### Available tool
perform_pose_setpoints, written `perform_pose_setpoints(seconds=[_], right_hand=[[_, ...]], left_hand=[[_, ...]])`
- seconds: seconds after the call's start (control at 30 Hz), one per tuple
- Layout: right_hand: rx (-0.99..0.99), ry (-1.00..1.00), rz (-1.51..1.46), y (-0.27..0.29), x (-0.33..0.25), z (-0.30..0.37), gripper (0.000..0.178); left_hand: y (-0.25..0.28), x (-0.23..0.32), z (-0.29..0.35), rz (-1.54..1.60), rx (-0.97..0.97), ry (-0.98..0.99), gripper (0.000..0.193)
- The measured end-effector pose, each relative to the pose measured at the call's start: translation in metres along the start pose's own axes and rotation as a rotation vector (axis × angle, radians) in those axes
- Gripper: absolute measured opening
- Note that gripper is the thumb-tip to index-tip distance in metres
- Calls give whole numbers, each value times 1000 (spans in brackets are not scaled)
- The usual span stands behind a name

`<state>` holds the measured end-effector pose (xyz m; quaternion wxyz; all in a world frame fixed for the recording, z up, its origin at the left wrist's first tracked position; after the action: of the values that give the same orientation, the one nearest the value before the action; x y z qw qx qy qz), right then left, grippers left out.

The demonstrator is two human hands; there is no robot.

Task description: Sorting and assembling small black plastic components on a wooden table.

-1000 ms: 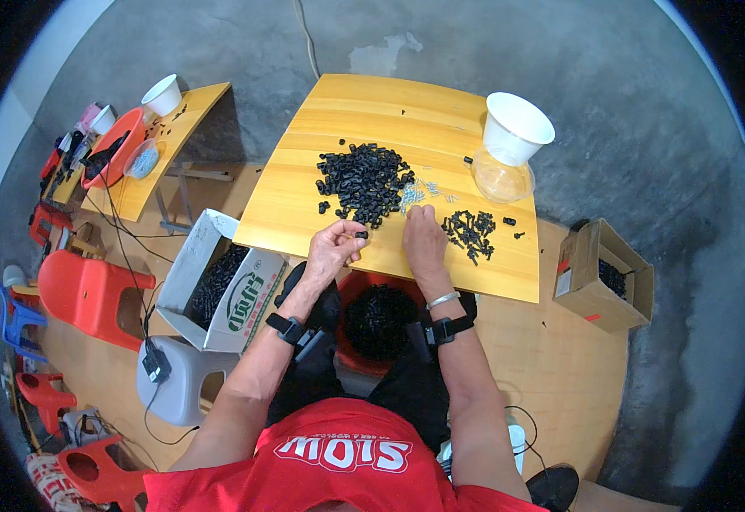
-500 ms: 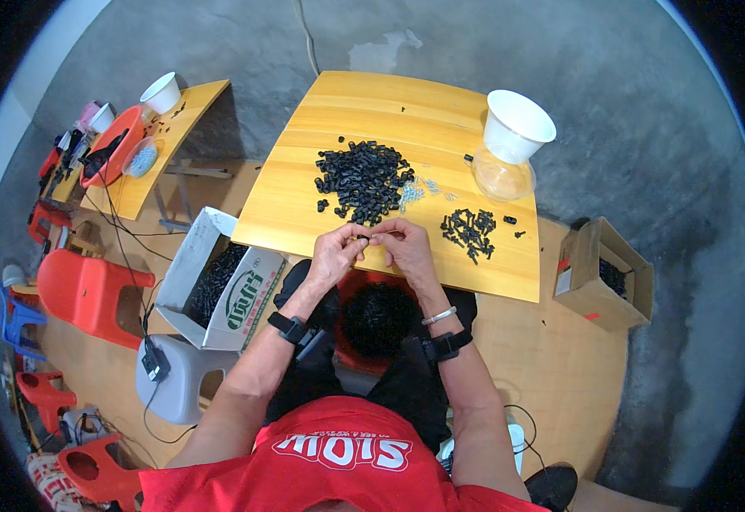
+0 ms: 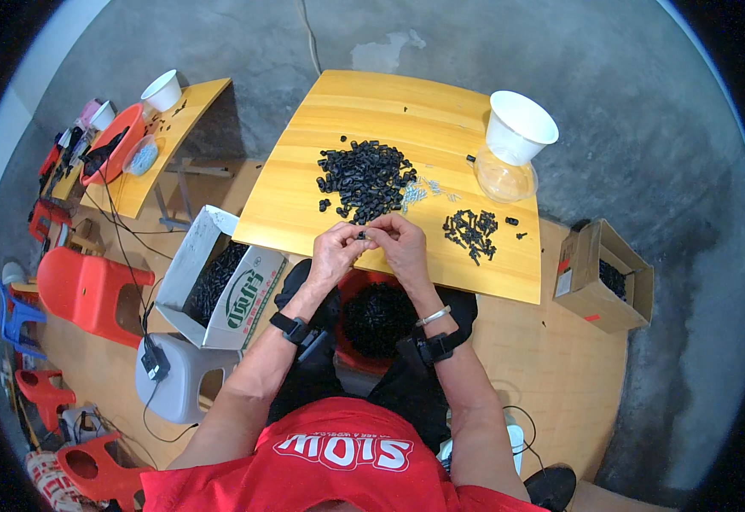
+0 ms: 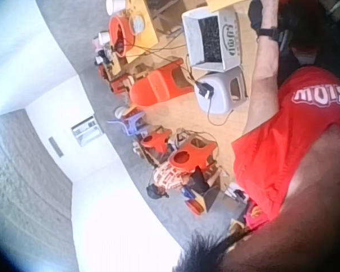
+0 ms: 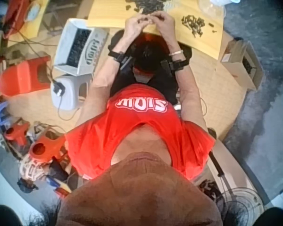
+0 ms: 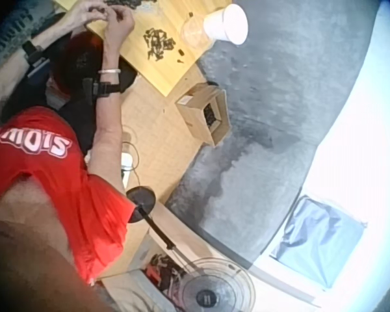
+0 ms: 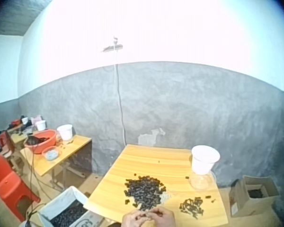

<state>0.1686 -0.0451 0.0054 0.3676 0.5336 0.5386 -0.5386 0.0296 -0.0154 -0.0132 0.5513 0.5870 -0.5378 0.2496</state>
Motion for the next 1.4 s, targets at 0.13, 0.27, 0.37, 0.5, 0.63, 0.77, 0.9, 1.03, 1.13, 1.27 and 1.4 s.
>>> perform_pose_setpoints(seconds=[0.13,0.27,0.37,0.5,0.63,0.77,0.9,1.03,1.13,1.27,1.4], right_hand=[[-16,30,93,-2,-1,0,7],[-46,40,231,-3,-7,-2,9],[-66,37,297,-3,-10,-1,10],[-73,101,357,-6,-11,-1,11],[-75,186,408,-4,-6,-2,12],[-65,7,126,-3,-4,-4,10],[-36,-28,166,4,-4,-3,10],[138,86,354,11,-2,-5,8],[203,194,556,20,2,-7,8],[208,273,799,24,4,-8,11],[134,300,764,19,2,-7,11]], left_hand=[[-2,0,0,108,22,70,15],[-2,-1,0,68,17,86,10],[0,-2,0,42,6,63,10],[0,-4,-1,28,12,42,10],[0,-2,-1,-22,5,49,13],[2,-1,-1,3,-9,42,11],[2,4,0,112,-15,124,13],[3,-2,0,336,63,156,14],[2,-5,-2,531,142,168,15],[4,-5,-5,597,135,206,15],[8,2,-6,561,132,219,13]])
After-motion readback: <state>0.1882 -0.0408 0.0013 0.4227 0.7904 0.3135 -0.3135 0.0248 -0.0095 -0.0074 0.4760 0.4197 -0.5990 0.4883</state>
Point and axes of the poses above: each hand's wrist, its own z-axis away from the middle knuckle, its own y-axis out of the back of the hand, x = y × z, the point moved 1 cm from there along -z, towards the middle knuckle, and after that the axes turned 5 degrees about -z, right-handed, at the moved point
